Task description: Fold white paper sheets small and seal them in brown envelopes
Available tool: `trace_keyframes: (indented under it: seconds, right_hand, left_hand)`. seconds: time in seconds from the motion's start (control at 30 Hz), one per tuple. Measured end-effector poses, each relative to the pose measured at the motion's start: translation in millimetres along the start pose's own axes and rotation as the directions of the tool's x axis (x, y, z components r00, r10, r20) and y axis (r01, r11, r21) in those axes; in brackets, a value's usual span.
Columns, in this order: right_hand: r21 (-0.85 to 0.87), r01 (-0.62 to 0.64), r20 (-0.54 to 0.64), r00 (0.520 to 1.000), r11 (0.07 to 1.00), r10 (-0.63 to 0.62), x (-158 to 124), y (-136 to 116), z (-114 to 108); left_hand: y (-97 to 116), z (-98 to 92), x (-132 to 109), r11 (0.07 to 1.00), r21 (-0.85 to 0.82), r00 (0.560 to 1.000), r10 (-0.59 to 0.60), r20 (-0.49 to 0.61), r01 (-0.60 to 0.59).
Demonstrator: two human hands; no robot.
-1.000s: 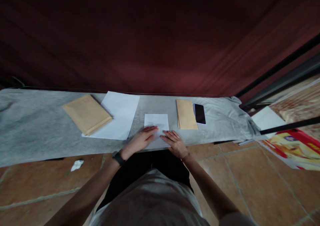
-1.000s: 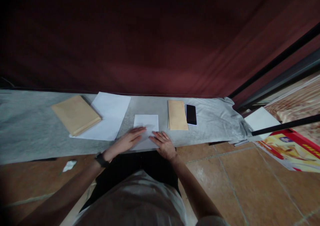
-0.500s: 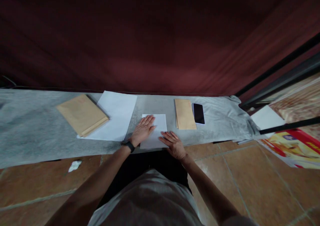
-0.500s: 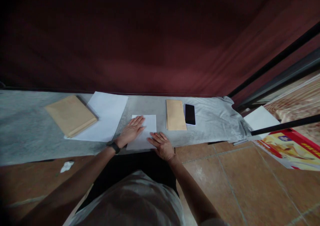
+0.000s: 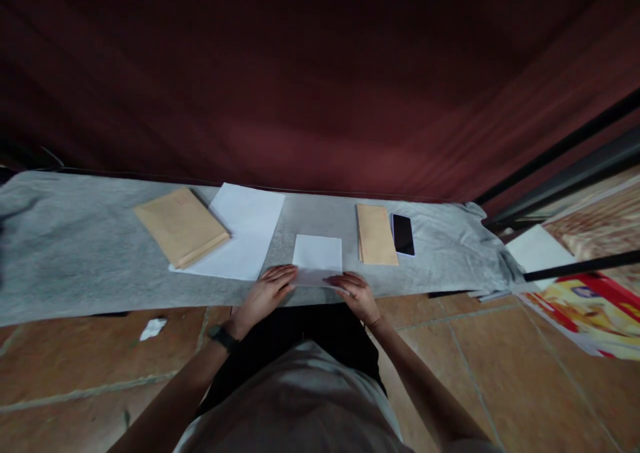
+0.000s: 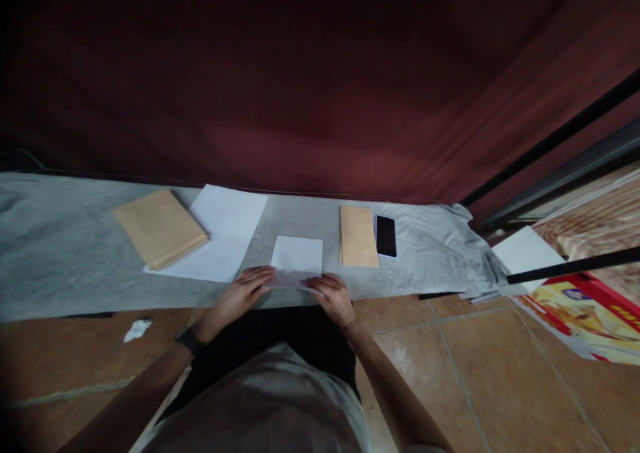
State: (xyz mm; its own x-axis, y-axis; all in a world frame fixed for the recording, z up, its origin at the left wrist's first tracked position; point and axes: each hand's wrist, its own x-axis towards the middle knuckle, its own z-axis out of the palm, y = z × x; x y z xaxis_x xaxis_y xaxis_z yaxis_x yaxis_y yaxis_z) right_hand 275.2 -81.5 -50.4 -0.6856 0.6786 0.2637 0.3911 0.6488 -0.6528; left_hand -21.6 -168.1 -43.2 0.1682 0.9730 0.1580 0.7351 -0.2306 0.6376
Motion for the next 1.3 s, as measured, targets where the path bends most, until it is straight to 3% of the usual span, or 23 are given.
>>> trace_keyframes:
  seconds: [0.27, 0.4, 0.53, 0.67, 0.87, 1.07, 1.3]
  right_hand:
    - [0.033, -0.138, -0.066, 0.988, 0.99, 0.14, 1, -4, 4]
    - [0.073, -0.271, -0.193, 0.94, 0.96, 0.28, 12, 1, 9]
    - [0.134, -0.336, -0.208, 0.91, 0.932, 0.357, 26, 3, 12]
    - [0.078, -0.423, -0.268, 0.864, 0.903, 0.427, 38, 2, 18]
    - [-0.021, -0.523, -0.337, 0.806, 0.852, 0.487, 48, 4, 26]
    - [-0.083, -0.498, -0.394, 0.812, 0.863, 0.431, 55, 4, 29]
    - [-0.241, -0.537, -0.322, 0.83, 0.808, 0.456, 62, 2, 30]
  left_hand:
    - [3, 10.6, 7, 0.992, -0.073, 0.979, -0.114, -0.169, 0.103]
    - [5, 15.3, 15, 0.982, -0.055, 0.955, -0.187, -0.231, 0.18]
    - [13, 19.5, 25, 0.958, -0.025, 0.915, -0.279, -0.292, 0.285]
    - [22, 21.3, 37, 0.921, 0.032, 0.874, -0.357, -0.331, 0.388]
    - [26, 20.6, 52, 0.878, 0.139, 0.85, -0.387, -0.357, 0.458]
    - [23, 21.0, 63, 0.81, 0.194, 0.814, -0.475, -0.335, 0.553]
    - [25, 19.9, 70, 0.754, 0.252, 0.791, -0.537, -0.295, 0.606]
